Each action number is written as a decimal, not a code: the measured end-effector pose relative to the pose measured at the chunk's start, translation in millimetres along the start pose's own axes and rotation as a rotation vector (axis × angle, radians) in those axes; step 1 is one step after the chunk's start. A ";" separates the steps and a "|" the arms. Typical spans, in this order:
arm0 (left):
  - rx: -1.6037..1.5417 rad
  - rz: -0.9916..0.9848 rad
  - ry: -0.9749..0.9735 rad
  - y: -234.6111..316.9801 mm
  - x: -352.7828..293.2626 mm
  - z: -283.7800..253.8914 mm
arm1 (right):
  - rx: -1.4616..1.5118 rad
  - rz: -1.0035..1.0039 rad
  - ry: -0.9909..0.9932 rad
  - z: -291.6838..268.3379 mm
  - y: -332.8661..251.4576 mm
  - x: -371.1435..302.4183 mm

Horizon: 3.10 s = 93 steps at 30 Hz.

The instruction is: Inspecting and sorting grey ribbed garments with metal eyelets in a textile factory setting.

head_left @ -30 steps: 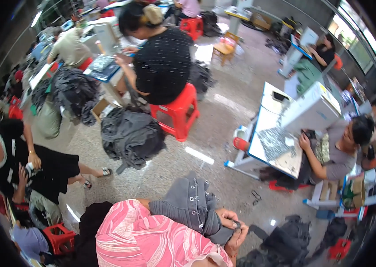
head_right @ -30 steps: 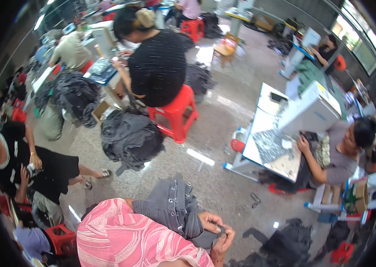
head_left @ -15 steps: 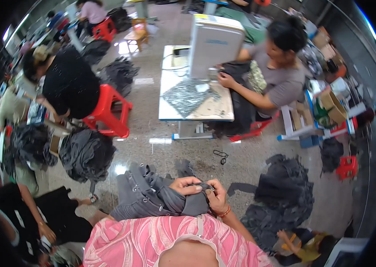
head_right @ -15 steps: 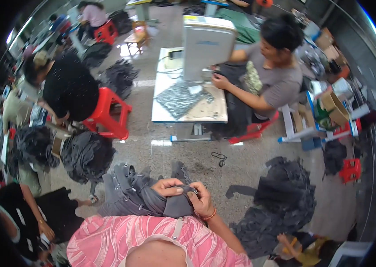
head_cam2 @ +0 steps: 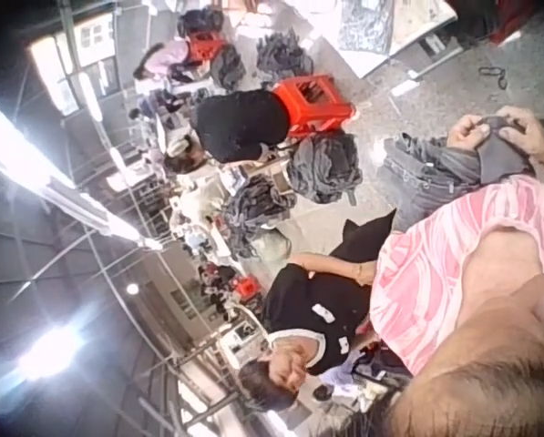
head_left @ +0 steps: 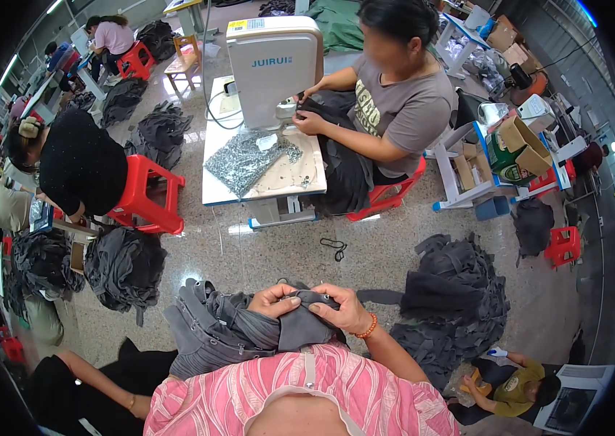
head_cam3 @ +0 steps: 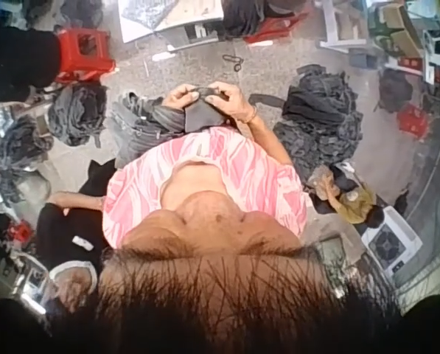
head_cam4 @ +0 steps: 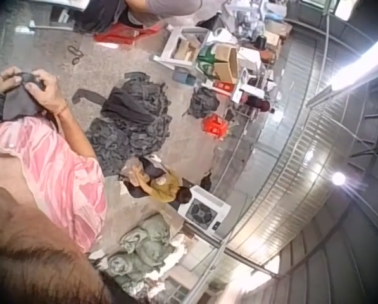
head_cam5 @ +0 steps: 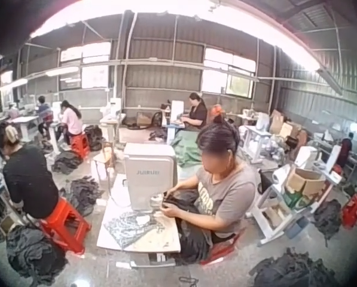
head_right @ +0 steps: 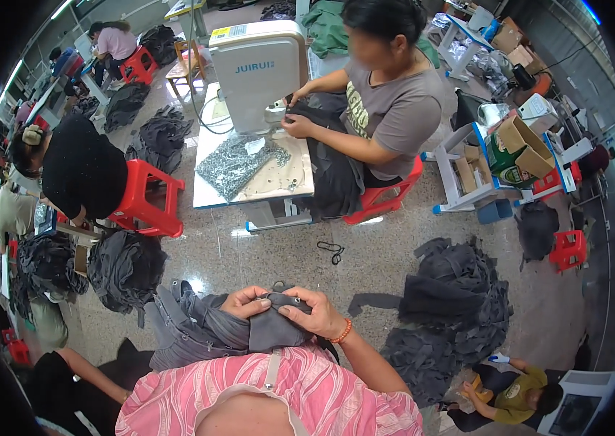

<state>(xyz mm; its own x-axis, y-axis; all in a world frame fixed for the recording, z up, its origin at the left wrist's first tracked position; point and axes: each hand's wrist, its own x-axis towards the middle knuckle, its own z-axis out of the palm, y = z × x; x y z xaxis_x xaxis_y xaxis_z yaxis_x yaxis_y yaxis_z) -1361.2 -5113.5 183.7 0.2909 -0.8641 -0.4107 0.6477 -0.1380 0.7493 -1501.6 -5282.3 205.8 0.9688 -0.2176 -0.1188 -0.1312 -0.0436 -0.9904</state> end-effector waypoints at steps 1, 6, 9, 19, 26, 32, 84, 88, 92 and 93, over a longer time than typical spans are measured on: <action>0.030 -0.014 0.003 1.0 4.3 -0.1 | 0.017 -0.002 0.021 -2.0 -1.4 1.3; 0.076 -0.081 -0.035 2.4 28.5 2.1 | -0.030 0.014 0.076 -19.4 2.7 5.3; 0.002 -0.092 -0.027 7.8 43.2 3.0 | 0.069 0.046 0.128 -37.2 14.9 12.7; -0.088 -0.074 0.018 37.3 77.5 8.8 | 0.024 -0.003 0.243 -70.2 12.4 61.7; -0.008 -0.022 0.144 34.0 115.4 18.0 | -0.040 0.047 0.147 -100.8 6.4 81.9; -0.191 -0.007 0.213 38.3 141.8 40.1 | 0.292 0.153 -0.030 -142.3 28.1 94.4; -0.257 -0.070 0.096 6.4 147.7 49.2 | 0.308 0.049 0.693 -209.4 104.5 178.6; -0.251 -0.365 -0.234 2.3 161.9 34.6 | 0.163 0.047 -0.098 -125.9 3.3 152.7; -0.315 -0.258 -0.269 3.6 168.3 40.8 | -0.276 -0.113 -0.521 -61.8 -43.5 148.7; -0.312 -0.241 -0.251 3.8 161.5 35.7 | -0.377 -0.058 -0.501 -48.9 -41.2 141.6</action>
<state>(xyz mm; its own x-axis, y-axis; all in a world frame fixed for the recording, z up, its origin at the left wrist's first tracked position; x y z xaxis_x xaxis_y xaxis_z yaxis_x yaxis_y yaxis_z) -1336.9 -5270.8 138.7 -0.0484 -0.9210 -0.3865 0.8678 -0.2304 0.4404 -1369.3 -5359.0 233.3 0.9455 0.2745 -0.1750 -0.0522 -0.4026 -0.9139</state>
